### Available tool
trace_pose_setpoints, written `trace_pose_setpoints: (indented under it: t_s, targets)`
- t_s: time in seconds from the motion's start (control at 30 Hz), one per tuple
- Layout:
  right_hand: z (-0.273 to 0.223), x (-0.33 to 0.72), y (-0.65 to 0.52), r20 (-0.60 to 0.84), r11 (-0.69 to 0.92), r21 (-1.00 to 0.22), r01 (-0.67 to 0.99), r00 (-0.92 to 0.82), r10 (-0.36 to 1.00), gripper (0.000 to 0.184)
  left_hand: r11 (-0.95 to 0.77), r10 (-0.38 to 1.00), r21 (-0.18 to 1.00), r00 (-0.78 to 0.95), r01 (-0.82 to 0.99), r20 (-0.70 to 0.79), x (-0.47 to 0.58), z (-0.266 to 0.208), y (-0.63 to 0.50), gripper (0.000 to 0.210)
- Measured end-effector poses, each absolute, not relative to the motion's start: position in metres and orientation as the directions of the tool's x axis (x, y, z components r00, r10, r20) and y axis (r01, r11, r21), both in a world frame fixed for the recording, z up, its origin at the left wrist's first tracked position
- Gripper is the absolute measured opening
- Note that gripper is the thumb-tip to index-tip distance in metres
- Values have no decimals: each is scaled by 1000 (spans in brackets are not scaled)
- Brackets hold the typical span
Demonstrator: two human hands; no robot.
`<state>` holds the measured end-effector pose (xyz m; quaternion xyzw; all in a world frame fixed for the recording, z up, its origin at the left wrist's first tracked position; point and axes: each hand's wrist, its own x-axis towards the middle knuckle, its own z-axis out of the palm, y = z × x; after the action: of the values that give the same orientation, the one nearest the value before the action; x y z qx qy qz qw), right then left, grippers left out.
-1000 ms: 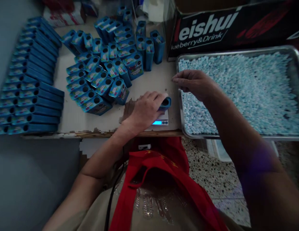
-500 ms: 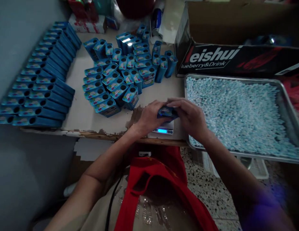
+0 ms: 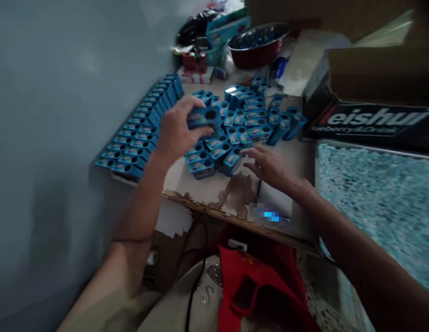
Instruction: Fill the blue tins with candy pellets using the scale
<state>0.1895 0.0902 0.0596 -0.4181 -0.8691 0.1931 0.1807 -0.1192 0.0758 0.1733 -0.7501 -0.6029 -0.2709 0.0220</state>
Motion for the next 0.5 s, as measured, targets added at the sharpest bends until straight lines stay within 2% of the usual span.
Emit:
trace_pose_setpoints:
  t_s: [0.1,0.17,0.23,0.33,0.43,0.5]
  targets:
    - [60,158,96,-37,586,-239,774,-611,791,34,-9,921,281,-101,960,376,-206,193,137,69]
    - [61,153,96,-72,577,-184,796,-597,799,27,151,932,315,-241,937,270,-249,190,170,78]
    - [62,161,93,-45,567,-200,799,-586,809,20,174,952,364,-251,915,176,-279,175,190,77]
    - [69,193,76,19,480,-300,824,-499,867,16,103,986,434,-149,895,72,-304,144,194,69]
    - [80,233,45,21,317,-458,831,-346,938,18,46,999,461,-43,886,-17,-324,122,188,88]
    - [86,257,20,3,223,-508,832,-258,966,20,-15,1000,463,21,886,-8,-338,113,191,104]
